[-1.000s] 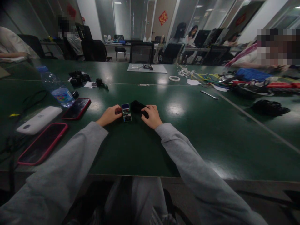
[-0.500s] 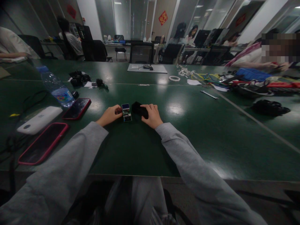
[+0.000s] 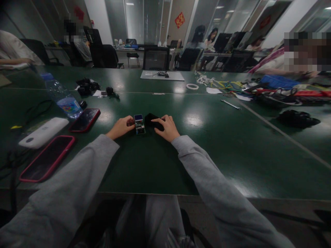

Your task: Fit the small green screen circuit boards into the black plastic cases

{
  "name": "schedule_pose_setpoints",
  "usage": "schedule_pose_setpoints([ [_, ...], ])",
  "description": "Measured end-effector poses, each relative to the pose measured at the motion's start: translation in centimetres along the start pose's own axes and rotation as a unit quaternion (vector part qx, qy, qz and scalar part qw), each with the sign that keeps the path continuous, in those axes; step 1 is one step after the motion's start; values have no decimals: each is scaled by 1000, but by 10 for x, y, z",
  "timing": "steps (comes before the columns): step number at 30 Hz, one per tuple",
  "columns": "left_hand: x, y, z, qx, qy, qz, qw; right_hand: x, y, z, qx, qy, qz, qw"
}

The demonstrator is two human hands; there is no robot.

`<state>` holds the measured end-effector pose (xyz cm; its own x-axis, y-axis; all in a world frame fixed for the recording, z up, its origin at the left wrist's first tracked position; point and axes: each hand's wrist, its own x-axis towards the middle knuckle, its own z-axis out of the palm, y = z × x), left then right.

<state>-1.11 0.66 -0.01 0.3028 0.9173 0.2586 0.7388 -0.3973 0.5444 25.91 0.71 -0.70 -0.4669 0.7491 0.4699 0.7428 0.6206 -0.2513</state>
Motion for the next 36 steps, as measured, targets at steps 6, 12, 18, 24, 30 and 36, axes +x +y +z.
schedule_pose_setpoints([
  [6, 1, -2, 1, -1, 4, 4, 1000, -1, 2, 1, -8, 7, -11, 1000],
  [12, 1, -2, 1, -2, -1, 0, 1000, -1, 0, 1, -13, 6, -16, 1000],
  [18, 0, -1, 0, -9, -5, 1, 1000, 0, -1, 1, -17, 0, -19, 1000],
  [24, 1, 0, 0, 4, -5, -8, 1000, 0, 0, 1, -5, 4, -17, 1000],
  [30, 1, 0, 0, 9, -6, -12, 1000, 0, -3, 1, -2, 13, -14, 1000],
  [36, 0, 0, -1, -3, -8, -6, 1000, 0, 3, 4, 22, 36, -6, 999],
])
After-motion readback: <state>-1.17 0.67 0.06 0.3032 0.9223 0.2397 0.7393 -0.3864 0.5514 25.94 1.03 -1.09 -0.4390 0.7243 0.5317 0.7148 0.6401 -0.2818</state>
